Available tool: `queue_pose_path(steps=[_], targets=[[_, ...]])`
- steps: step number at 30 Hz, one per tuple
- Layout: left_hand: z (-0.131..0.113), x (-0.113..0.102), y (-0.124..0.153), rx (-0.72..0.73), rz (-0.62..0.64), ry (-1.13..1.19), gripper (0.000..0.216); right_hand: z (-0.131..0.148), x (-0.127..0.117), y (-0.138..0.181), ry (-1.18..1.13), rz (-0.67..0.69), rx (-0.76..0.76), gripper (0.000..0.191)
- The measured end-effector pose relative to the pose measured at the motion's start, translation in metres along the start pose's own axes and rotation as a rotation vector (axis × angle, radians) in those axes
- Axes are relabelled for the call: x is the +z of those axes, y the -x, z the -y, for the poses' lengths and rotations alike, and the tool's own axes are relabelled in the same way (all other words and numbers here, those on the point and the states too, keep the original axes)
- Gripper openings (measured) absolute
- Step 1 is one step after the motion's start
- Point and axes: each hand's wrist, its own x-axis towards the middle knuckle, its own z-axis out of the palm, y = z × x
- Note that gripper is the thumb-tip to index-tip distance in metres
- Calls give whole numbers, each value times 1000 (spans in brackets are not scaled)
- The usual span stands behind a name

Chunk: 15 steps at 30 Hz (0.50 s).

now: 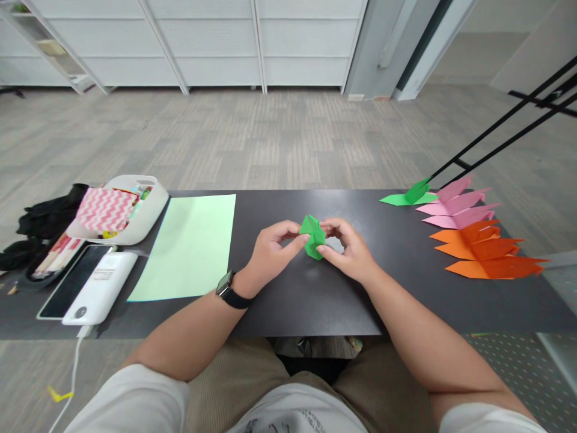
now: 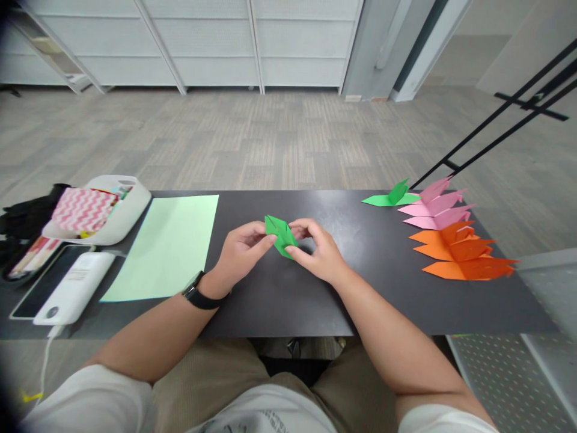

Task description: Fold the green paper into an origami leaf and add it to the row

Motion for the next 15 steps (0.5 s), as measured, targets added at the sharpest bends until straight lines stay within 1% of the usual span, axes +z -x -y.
queue_pose_path(steps=[2,4,7,9,13,15], targets=[[-3,0,1,5,-1,-35,33,2,-1,1,13,7,-35,29],[-5,0,2,28,5,-49,32,4,-2,1,7,5,-26,22],[-7,0,2,58,23,-41,32,3,-2,0,-25,-4,8,25],[-8,0,2,60,35,-24,33,2,-1,0,-67,0,-2,26],[-9,0,0,57,55,48,36,2,-1,0,-129,8,-22,23],[-9,0,0,51,76,96,33,3,-1,1,-141,9,-16,23]])
